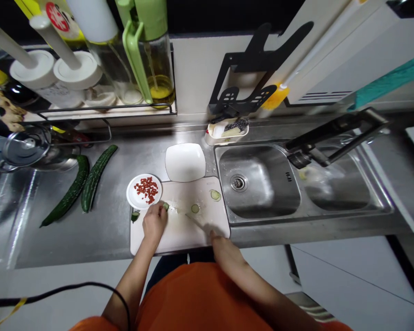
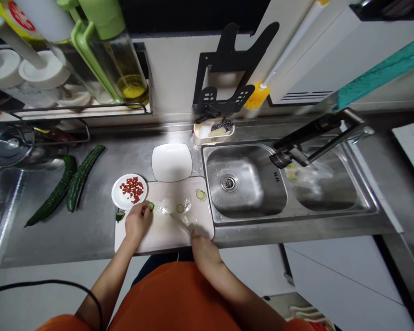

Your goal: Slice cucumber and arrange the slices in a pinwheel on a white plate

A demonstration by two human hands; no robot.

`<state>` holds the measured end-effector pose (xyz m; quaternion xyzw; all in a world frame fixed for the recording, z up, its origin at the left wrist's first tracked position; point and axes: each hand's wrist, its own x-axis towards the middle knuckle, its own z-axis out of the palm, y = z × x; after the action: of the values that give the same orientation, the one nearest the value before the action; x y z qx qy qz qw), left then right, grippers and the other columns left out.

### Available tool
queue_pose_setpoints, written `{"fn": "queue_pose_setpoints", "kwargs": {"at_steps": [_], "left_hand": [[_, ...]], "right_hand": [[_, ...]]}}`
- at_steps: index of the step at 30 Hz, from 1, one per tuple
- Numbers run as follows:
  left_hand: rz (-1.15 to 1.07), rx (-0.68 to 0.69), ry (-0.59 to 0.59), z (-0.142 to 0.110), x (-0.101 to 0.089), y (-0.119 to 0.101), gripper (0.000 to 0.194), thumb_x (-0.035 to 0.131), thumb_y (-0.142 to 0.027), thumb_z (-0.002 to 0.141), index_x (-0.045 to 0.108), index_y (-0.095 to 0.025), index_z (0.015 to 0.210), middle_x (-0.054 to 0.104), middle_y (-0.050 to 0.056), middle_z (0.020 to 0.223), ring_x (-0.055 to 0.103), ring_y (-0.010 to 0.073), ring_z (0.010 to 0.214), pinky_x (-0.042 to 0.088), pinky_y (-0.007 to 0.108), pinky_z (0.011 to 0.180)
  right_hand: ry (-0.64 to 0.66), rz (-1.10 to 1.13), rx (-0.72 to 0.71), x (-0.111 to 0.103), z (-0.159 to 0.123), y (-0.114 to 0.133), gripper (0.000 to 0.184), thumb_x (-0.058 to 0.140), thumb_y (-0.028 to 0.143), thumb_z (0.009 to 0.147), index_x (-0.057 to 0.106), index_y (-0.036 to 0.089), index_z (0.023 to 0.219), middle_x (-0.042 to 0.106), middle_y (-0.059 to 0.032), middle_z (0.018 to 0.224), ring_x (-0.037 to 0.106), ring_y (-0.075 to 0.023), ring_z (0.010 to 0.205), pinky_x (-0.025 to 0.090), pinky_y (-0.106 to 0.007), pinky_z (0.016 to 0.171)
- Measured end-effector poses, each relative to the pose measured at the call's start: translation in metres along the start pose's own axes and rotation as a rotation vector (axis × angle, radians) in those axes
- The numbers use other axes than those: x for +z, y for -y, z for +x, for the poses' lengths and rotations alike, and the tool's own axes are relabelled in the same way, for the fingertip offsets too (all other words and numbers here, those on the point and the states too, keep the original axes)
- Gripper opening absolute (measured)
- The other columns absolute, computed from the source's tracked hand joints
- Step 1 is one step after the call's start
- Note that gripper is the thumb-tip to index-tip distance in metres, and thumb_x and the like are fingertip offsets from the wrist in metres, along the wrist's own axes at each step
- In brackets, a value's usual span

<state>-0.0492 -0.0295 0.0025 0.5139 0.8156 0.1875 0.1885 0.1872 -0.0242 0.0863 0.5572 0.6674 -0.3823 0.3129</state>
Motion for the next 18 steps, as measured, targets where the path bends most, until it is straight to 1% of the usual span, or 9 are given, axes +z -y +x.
{"fn": "queue_pose_setpoints", "kwargs": {"at_steps": [2,4,8,10,12,14,16,18], "left_hand": [[-0.044,0.075,0.037,0.003,0.003,-0.006,0.021,0.049,-0.023,0.084,0.065,-0.02,0.099,0.066,0.007,0.093,0.06,0.0175,0.085,0.043,0.026,0.08],[-0.1,0.157,0.115,0.007,0.007,-0.014,0.021,0.051,-0.022,0.084,0.064,-0.019,0.1,0.064,0.007,0.092,0.059,0.0169,0.085,0.044,0.026,0.081],[-0.168,0.276,0.355,0.019,0.018,-0.035,0.025,0.055,-0.021,0.083,0.062,-0.02,0.107,0.061,0.005,0.098,0.057,0.0132,0.076,0.045,0.026,0.078],[-0.165,0.332,0.465,0.026,0.023,-0.046,0.027,0.056,-0.02,0.081,0.062,-0.022,0.107,0.059,0.005,0.103,0.057,0.0131,0.078,0.045,0.026,0.078],[-0.121,0.414,0.563,0.033,0.028,-0.057,0.028,0.057,-0.018,0.08,0.063,-0.023,0.106,0.058,0.006,0.104,0.057,0.0161,0.088,0.045,0.026,0.081],[-0.033,0.472,0.647,0.039,0.032,-0.067,0.031,0.056,-0.016,0.079,0.063,-0.024,0.108,0.057,0.006,0.105,0.055,0.018,0.092,0.044,0.027,0.082],[0.051,0.508,0.707,0.044,0.035,-0.074,0.031,0.054,-0.018,0.08,0.063,-0.025,0.108,0.055,0.006,0.106,0.055,0.0182,0.094,0.044,0.027,0.081],[0.103,0.544,0.742,0.048,0.037,-0.079,0.029,0.052,-0.021,0.082,0.063,-0.026,0.108,0.054,0.005,0.107,0.054,0.0177,0.094,0.044,0.027,0.081]], "right_hand": [[-0.003,0.008,-0.002,0.0,0.0,0.0,0.049,0.028,-0.004,0.08,0.053,0.011,0.119,0.069,-0.0152,0.1,0.066,-0.0255,0.093,0.05,-0.033,0.072],[-0.017,0.006,-0.001,0.001,0.0,0.0,0.049,0.026,-0.004,0.081,0.053,0.01,0.121,0.068,-0.0165,0.102,0.066,-0.026,0.094,0.05,-0.034,0.073],[-0.03,-0.015,-0.001,0.005,0.001,-0.001,0.05,0.025,-0.003,0.083,0.052,0.01,0.123,0.069,-0.0168,0.1,0.066,-0.0262,0.093,0.051,-0.035,0.072],[-0.033,-0.023,-0.009,0.006,0.002,-0.001,0.048,0.026,-0.003,0.083,0.052,0.01,0.122,0.069,-0.0166,0.098,0.067,-0.0263,0.092,0.052,-0.034,0.071],[-0.045,-0.034,-0.011,0.006,0.002,-0.001,0.048,0.026,-0.003,0.083,0.052,0.01,0.122,0.069,-0.0164,0.098,0.067,-0.0264,0.091,0.052,-0.034,0.071],[-0.046,-0.038,-0.008,0.005,0.001,-0.001,0.048,0.027,-0.003,0.084,0.051,0.011,0.123,0.069,-0.016,0.098,0.067,-0.0258,0.091,0.052,-0.033,0.071],[-0.035,-0.033,-0.003,0.004,0.0,0.0,0.048,0.027,-0.003,0.084,0.052,0.011,0.123,0.069,-0.0157,0.098,0.067,-0.0254,0.092,0.052,-0.033,0.072],[-0.019,-0.025,0.001,0.003,-0.001,0.001,0.048,0.027,-0.002,0.084,0.052,0.011,0.123,0.069,-0.0158,0.099,0.067,-0.0255,0.092,0.052,-0.033,0.072]]}}
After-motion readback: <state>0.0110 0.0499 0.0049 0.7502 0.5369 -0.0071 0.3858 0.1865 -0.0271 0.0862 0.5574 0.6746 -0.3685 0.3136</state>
